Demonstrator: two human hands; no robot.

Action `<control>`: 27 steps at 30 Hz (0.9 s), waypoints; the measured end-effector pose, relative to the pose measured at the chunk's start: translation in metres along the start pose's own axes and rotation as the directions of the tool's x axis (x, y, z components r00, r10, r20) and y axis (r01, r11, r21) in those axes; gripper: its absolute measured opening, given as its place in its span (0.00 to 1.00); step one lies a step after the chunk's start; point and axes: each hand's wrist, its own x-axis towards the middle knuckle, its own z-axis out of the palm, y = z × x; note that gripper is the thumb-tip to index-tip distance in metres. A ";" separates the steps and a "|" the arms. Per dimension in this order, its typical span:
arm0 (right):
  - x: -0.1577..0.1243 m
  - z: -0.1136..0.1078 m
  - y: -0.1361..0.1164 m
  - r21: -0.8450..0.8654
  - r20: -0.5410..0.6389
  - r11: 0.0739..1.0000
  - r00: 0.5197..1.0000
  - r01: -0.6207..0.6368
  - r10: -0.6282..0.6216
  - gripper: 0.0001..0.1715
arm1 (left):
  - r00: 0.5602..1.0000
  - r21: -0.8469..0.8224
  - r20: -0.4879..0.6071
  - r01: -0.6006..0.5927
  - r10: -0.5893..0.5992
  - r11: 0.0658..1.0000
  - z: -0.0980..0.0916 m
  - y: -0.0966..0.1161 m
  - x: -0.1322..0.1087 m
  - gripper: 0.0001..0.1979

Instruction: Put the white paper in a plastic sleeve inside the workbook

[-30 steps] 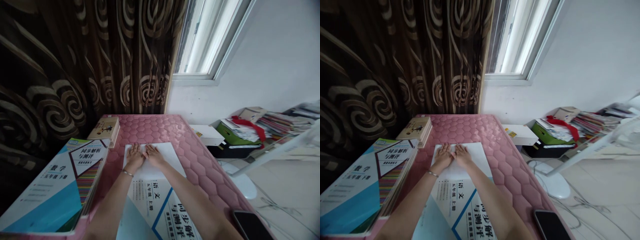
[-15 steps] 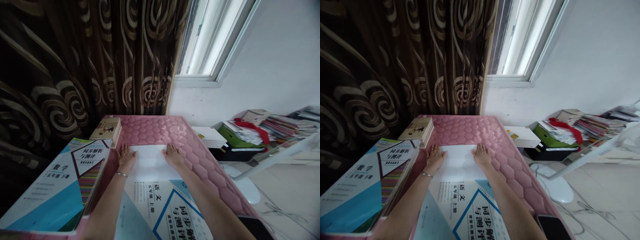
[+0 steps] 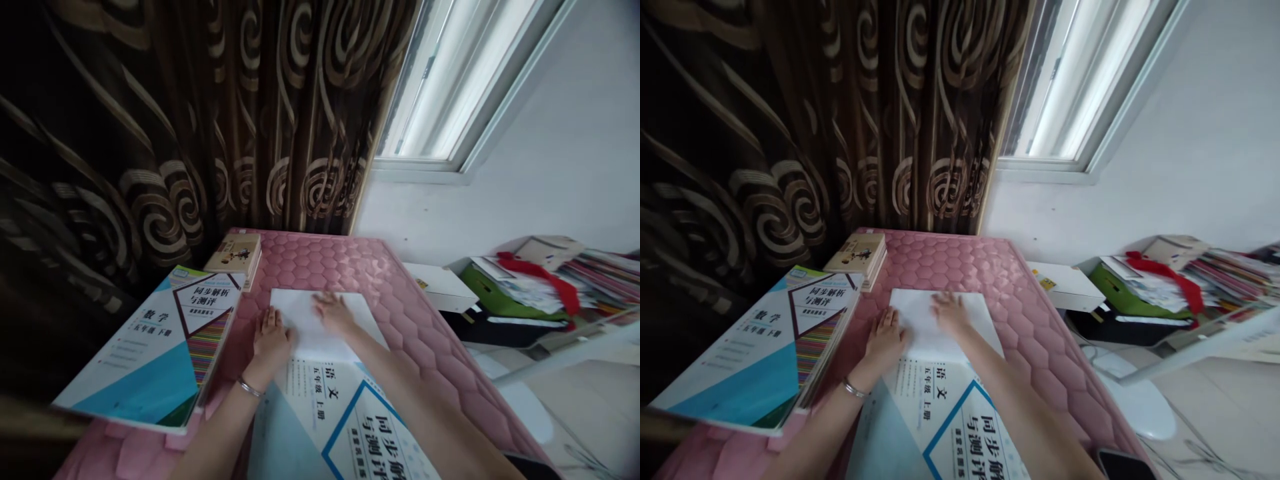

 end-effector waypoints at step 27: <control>0.064 0.008 -0.098 0.120 0.050 0.993 0.999 -0.005 -0.001 0.30 | 0.978 -0.058 -0.208 -0.007 -0.005 0.998 0.017 -0.002 -0.001 0.28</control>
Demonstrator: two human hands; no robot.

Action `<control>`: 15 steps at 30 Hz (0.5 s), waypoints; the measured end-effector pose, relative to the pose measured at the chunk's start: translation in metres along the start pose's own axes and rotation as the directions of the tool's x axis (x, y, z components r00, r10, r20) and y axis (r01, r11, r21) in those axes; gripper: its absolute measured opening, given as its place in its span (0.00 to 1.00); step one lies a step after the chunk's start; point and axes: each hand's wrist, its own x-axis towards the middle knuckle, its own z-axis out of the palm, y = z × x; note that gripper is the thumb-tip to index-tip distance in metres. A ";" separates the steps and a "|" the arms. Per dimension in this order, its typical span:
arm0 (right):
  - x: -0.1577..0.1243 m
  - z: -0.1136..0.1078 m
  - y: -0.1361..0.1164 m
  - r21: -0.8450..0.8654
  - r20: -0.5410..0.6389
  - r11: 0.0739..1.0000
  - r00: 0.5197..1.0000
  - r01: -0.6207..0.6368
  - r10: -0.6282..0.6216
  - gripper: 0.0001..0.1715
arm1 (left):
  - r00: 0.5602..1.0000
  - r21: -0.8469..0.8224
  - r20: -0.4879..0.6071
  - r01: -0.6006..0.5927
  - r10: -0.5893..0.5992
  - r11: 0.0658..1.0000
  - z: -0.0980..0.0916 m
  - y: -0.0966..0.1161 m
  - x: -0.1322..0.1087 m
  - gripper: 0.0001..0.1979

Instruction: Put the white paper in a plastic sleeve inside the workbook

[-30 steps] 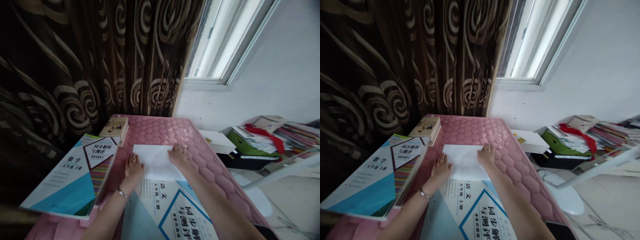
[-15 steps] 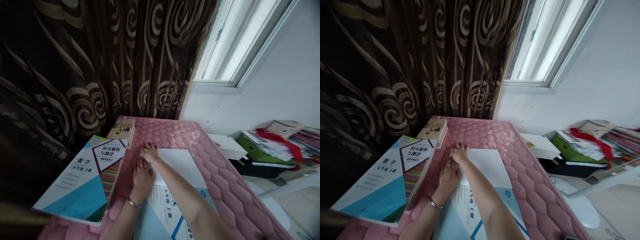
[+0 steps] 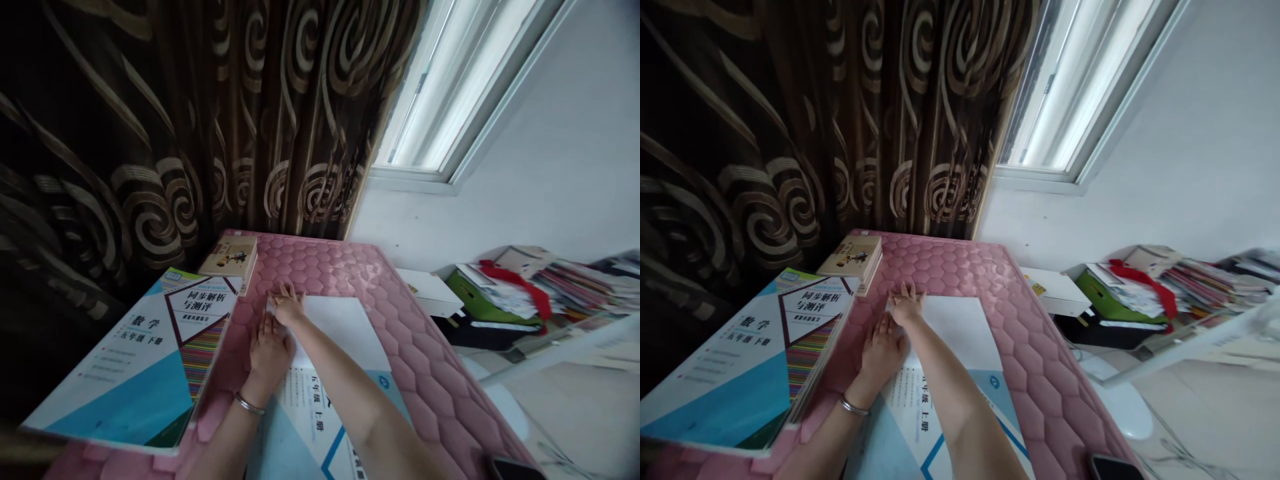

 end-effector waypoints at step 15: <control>-0.113 -0.037 0.197 -0.013 0.005 0.955 0.955 -0.296 0.296 0.33 | 0.943 0.107 0.333 -0.019 -0.018 0.994 -0.019 0.066 0.023 0.27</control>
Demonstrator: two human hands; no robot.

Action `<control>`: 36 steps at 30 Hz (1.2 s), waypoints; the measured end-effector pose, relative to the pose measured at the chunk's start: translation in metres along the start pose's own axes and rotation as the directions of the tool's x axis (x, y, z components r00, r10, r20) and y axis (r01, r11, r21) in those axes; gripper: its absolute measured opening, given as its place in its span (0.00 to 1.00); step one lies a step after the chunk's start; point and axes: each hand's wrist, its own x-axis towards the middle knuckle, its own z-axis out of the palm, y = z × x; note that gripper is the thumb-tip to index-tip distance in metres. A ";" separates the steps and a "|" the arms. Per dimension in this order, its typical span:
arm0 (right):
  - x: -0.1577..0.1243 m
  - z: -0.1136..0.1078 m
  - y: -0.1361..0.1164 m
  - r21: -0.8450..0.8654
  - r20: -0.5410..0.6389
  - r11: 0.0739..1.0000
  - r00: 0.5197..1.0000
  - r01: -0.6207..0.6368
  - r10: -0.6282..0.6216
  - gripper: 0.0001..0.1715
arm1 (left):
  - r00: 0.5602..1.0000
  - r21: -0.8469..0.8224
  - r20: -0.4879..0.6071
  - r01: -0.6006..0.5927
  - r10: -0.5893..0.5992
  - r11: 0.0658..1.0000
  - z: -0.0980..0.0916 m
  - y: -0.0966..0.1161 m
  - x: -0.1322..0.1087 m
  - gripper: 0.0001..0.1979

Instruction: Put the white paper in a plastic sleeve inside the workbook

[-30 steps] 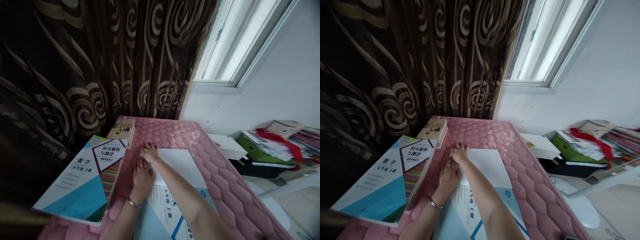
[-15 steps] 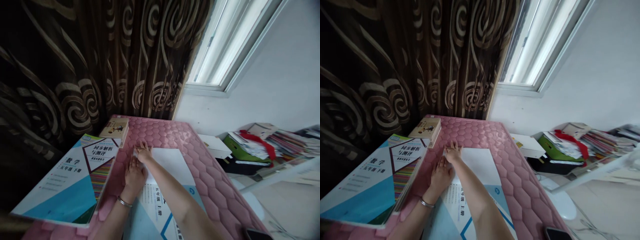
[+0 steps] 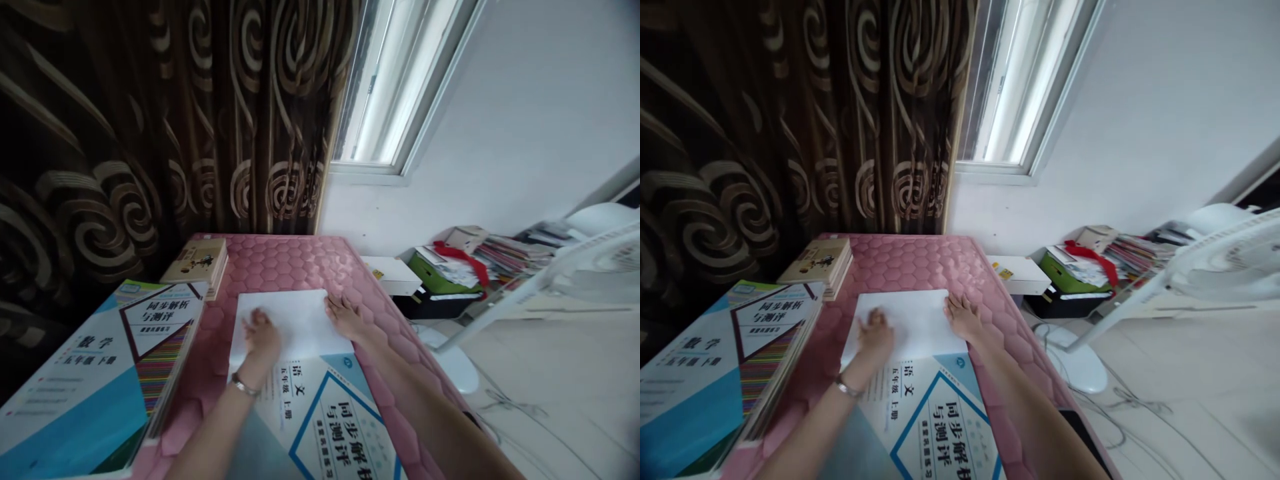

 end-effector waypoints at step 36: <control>0.033 -0.004 0.013 -0.032 -0.075 0.997 0.995 -0.069 0.066 0.33 | 0.904 -0.185 -0.086 -0.427 0.418 0.885 0.026 0.117 0.003 0.30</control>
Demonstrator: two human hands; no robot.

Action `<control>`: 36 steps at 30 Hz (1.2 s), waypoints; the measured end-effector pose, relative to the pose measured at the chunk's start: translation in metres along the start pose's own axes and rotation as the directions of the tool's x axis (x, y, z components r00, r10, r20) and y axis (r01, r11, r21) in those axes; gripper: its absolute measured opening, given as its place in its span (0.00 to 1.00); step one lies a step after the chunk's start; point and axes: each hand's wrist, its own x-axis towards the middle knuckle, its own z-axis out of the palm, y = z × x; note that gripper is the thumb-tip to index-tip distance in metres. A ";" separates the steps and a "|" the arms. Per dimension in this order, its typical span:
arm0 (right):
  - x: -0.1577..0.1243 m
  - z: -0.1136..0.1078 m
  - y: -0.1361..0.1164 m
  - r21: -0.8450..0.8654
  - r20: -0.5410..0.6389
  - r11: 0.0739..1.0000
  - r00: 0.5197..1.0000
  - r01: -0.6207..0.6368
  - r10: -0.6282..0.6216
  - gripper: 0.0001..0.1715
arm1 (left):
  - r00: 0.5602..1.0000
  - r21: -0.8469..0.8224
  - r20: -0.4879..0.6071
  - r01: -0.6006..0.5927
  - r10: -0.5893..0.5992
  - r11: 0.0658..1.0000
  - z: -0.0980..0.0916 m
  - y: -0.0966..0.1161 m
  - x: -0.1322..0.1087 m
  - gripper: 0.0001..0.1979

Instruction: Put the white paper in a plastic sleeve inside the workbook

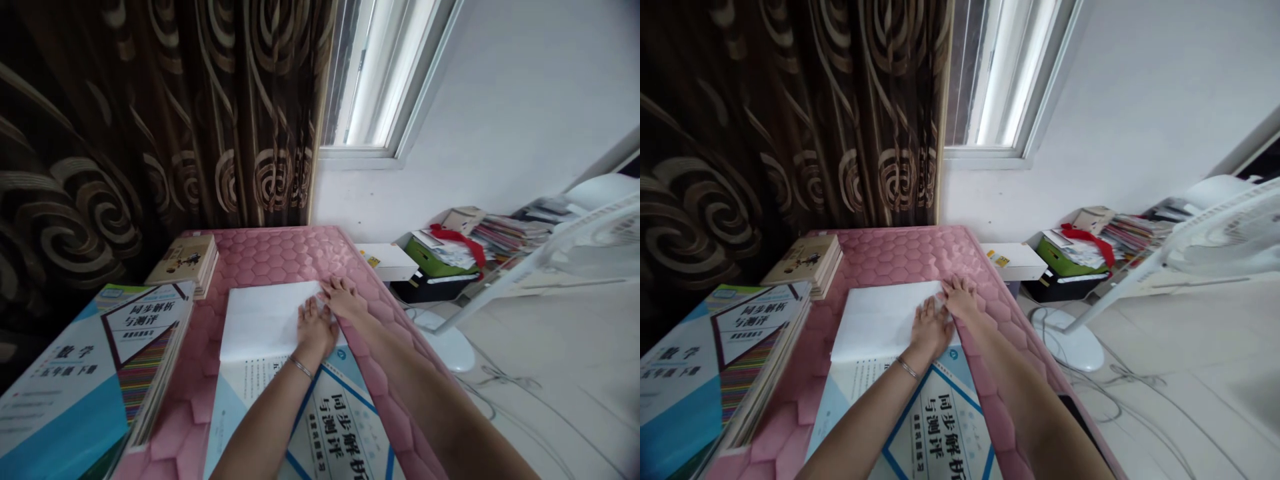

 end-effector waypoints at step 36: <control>-0.016 0.026 -0.104 0.081 0.040 0.979 0.981 0.186 -0.189 0.38 | 0.957 0.160 -0.061 0.289 -0.283 0.944 -0.058 -0.187 -0.024 0.30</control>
